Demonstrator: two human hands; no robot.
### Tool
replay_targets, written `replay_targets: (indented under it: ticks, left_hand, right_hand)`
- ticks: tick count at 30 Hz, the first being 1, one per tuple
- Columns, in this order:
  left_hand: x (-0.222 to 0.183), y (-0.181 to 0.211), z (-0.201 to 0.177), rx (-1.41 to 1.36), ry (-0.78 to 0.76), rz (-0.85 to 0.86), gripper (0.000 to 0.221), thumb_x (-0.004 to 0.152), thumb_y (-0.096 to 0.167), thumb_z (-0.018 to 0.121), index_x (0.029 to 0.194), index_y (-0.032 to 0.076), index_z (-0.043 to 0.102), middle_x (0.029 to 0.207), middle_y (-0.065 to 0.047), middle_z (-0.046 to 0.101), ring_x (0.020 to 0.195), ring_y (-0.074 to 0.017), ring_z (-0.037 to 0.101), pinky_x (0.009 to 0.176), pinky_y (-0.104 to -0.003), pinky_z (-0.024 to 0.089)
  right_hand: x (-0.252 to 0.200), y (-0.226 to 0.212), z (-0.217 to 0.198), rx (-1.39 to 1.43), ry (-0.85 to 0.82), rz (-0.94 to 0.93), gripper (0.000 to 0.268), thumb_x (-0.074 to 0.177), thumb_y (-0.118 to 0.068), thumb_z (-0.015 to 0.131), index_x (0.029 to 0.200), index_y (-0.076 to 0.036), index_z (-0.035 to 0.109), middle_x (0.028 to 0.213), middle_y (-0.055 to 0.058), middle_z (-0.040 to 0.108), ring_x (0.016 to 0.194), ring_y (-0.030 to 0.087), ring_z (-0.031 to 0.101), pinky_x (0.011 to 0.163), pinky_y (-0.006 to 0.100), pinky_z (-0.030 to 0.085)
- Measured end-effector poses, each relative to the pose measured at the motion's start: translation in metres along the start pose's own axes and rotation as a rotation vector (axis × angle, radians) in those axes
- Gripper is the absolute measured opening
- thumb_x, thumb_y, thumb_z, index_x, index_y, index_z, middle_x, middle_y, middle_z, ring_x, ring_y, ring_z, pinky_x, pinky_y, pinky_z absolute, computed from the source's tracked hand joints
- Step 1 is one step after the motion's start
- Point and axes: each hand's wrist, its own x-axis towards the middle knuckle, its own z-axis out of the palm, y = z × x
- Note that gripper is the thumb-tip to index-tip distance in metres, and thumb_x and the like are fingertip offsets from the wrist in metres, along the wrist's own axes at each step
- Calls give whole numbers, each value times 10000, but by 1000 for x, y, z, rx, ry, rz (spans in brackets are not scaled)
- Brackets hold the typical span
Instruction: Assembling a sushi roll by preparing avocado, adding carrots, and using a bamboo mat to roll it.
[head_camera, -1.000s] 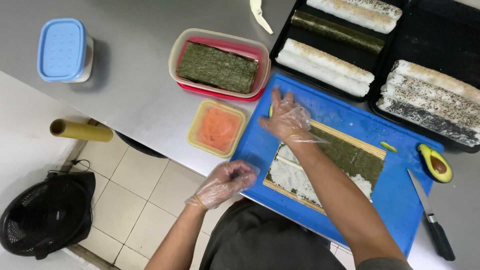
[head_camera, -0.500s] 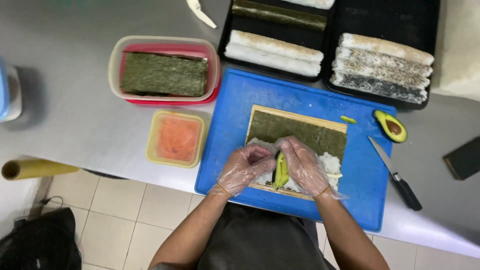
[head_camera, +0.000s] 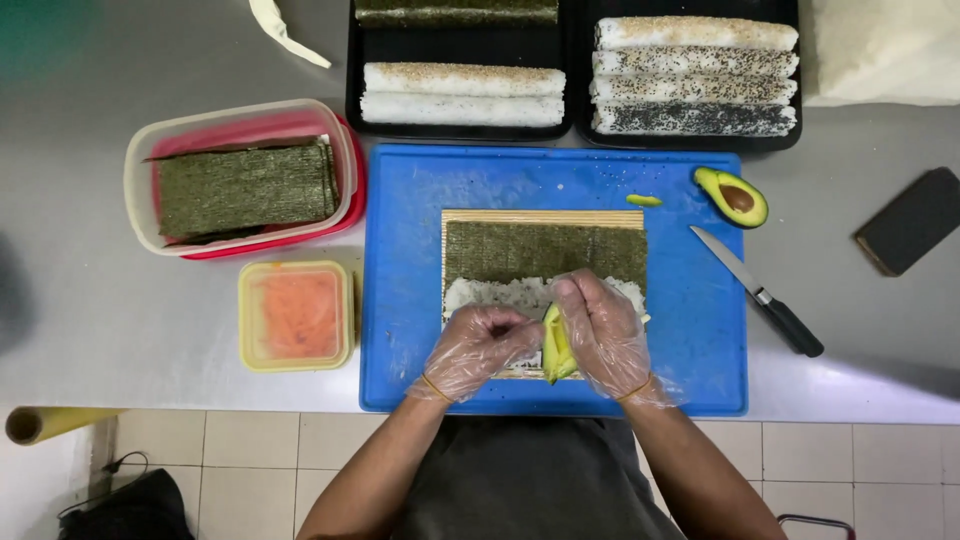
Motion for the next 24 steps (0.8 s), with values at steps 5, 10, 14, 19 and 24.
replay_targets:
  ticks: [5,10,14,19,24]
  left_hand:
    - [9,-17,-3,177,84,71,203,858,157,962,986,16,892,809,-192,829,811,-195,769,703,-390,668]
    - [0,3,10,229,183,-10,213,856,224,931,1007,77,899,850,-148,841,834,-220,821,727,-382,675]
    - [-1,0,16,211,193,-110,238,826,242,918,1023,109,901,861,-123,840,827,-204,816,722,-367,676]
    - [-1,-19,26,160,177,-146,229,850,223,889,1043,100,884,887,-101,825,846,-194,802,745,-363,678]
    - [-11,-4,25,52,101,-148,338,830,222,935,1123,66,868,933,-109,819,888,-173,768,815,-353,680]
  right_hand:
    - [6,-18,0,-41,-20,-43,243,1173,-219,625,1048,-71,772,833,245,739,831,493,765,727,561,609]
    - [2,-9,10,-59,-6,-61,222,1165,-206,649,1056,-49,761,846,270,729,862,525,755,728,583,614]
    - [2,-12,8,-113,-26,-44,257,1173,-240,638,1049,-45,750,877,276,749,881,534,755,752,604,618]
    - [4,-16,4,-120,25,-102,200,1164,-188,644,1056,-58,751,823,272,697,818,532,731,688,589,602]
    - [3,-25,-2,-134,41,-79,242,1191,-202,595,1061,-71,752,805,248,690,798,508,735,691,562,612]
